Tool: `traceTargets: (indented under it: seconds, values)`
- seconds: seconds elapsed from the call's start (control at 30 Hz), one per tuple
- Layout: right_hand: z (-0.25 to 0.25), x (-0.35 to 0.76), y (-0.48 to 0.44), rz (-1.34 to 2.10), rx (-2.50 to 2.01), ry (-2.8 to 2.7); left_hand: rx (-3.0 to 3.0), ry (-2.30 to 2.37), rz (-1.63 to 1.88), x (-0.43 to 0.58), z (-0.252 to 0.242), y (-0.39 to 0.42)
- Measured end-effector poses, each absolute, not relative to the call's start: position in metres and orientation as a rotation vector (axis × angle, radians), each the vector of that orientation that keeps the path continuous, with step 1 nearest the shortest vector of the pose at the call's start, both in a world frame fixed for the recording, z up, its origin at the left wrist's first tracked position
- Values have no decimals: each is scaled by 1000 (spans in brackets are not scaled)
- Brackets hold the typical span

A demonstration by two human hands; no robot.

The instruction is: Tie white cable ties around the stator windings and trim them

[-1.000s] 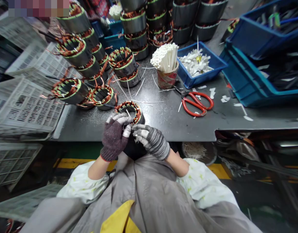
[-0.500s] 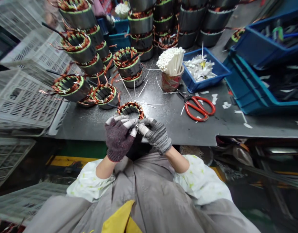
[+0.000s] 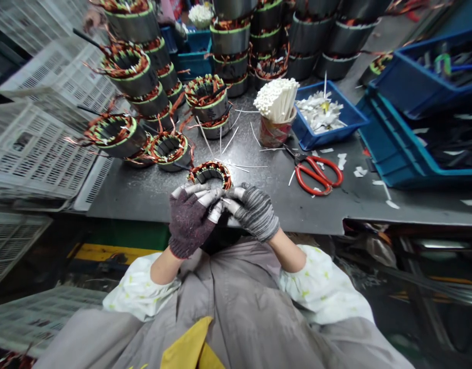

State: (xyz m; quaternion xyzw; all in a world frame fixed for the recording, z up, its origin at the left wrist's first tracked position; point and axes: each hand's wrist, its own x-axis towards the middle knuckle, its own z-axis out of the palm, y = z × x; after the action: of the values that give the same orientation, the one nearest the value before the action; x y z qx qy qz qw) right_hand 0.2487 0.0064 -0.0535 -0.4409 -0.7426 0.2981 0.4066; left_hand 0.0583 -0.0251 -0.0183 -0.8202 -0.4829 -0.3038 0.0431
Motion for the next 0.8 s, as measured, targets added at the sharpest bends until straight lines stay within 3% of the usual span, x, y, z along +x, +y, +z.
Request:
traceTargets:
  seconds: [0.2, 0.33, 0.43, 0.63, 0.8]
  values:
    - [-35, 247, 8, 512, -1165, -2106, -2515, -1552, -857, 60, -17, -26]
    - [-30, 253, 4, 574, -1237, -1800, -2468, -1677, -868, 65, -16, -25]
    - [-30, 264, 6, 783, -1207, -1608, -2457, -1664, -892, 65, -15, -24]
    - [-21, 264, 22, 1234, -946, -1926, -2480, -1555, -878, 57, -20, -24]
    - [-23, 248, 18, 1576, -977, -1435, -2421, -1567, -893, 55, -29, -26]
